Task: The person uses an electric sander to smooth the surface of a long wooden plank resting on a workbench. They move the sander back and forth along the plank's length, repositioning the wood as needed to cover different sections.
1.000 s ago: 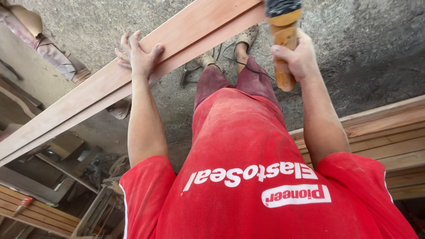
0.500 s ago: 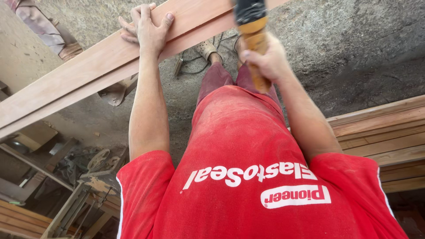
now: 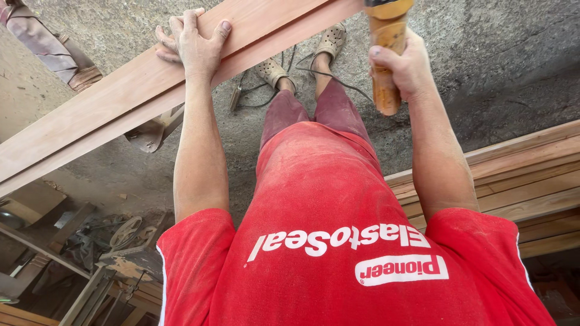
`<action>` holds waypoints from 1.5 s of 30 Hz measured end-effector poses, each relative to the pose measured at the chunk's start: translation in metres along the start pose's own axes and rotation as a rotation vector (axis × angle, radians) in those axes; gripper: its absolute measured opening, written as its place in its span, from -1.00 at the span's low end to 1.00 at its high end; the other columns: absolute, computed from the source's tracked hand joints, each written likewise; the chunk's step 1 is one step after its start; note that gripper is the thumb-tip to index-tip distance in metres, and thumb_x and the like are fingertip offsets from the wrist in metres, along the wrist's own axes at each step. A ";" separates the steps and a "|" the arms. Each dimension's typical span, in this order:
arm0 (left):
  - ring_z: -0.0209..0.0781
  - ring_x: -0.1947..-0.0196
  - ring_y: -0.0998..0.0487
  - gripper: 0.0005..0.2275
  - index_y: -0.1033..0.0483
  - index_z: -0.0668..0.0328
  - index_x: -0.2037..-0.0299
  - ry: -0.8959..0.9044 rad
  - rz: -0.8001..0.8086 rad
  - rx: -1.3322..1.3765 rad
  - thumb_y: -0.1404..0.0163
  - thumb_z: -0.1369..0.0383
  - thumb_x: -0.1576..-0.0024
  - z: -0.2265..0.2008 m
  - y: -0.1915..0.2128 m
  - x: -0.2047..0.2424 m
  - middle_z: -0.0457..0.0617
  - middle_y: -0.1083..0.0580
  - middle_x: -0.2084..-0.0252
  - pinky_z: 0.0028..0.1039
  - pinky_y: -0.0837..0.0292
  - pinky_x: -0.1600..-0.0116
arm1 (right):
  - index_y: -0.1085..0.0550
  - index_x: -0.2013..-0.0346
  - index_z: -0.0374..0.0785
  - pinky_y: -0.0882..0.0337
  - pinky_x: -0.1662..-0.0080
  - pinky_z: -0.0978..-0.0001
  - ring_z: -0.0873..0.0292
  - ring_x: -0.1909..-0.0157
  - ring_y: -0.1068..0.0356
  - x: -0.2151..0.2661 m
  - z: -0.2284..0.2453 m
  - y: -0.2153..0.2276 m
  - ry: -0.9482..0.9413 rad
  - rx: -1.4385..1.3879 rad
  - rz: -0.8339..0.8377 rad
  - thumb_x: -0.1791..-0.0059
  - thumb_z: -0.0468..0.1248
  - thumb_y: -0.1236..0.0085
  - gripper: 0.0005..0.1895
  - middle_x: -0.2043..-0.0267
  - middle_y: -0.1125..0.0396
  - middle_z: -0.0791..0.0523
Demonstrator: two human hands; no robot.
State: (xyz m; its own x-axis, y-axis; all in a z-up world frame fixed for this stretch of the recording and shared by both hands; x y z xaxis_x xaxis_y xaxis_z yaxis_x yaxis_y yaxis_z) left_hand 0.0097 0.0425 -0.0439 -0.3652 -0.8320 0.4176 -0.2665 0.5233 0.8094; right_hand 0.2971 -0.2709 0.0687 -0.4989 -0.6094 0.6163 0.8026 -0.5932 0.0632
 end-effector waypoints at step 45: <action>0.28 -0.48 0.20 -0.40 -0.45 -0.28 -0.17 0.094 0.086 -0.093 -0.21 -0.26 0.02 -0.007 0.009 -0.002 -0.08 -0.27 -0.26 0.36 0.60 -0.43 | -0.38 -0.06 -0.30 -0.63 0.08 0.28 0.21 0.15 -0.50 -0.013 0.004 0.047 -0.040 -0.040 -0.053 0.18 -0.14 -0.29 -0.42 0.10 -0.41 0.09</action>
State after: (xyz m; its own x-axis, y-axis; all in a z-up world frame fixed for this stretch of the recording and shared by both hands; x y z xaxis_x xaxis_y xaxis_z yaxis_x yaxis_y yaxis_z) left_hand 0.0140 0.0472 -0.0346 -0.2964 -0.8008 0.5205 -0.1525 0.5776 0.8019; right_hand 0.3422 -0.2885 0.0673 -0.5264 -0.5557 0.6435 0.7612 -0.6451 0.0657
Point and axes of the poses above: each hand's wrist, its own x-axis away from the middle knuckle, its own y-axis out of the back of the hand, z = x × y, the point moved 5 cm from there along -x, towards the middle knuckle
